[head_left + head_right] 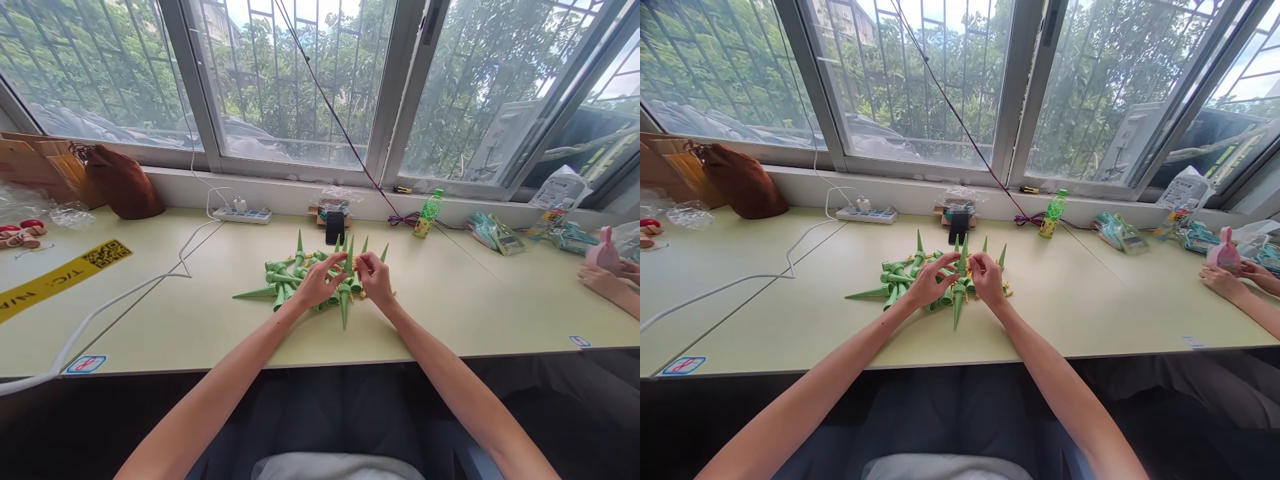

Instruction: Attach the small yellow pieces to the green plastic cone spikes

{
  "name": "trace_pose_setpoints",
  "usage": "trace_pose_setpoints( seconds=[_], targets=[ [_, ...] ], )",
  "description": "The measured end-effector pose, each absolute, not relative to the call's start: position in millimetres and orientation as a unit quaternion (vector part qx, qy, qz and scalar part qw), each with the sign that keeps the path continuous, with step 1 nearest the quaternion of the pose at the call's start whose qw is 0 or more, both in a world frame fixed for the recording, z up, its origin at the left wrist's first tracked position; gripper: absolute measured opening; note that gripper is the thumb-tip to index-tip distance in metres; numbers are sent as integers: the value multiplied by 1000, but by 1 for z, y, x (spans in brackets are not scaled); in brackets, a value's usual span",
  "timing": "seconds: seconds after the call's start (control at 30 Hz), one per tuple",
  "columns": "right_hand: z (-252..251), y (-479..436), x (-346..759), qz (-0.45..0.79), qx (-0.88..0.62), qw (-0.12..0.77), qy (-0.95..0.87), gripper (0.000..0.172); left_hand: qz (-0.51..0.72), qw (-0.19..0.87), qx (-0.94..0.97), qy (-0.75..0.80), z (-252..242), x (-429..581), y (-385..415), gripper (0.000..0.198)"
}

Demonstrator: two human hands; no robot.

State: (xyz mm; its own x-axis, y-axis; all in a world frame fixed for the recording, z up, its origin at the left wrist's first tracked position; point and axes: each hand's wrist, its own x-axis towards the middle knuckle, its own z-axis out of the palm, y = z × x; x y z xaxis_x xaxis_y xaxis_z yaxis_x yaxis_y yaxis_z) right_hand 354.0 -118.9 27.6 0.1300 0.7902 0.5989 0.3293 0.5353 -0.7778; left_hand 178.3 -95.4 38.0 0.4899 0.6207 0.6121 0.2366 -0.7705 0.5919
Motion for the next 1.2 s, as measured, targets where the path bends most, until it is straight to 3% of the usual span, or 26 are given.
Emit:
trace_pose_setpoints(
  seconds=[1.2],
  targets=[
    [26,-118,354,139,-472,586,-643,27,469,136,848,207,31,185,-92,27]
  ],
)
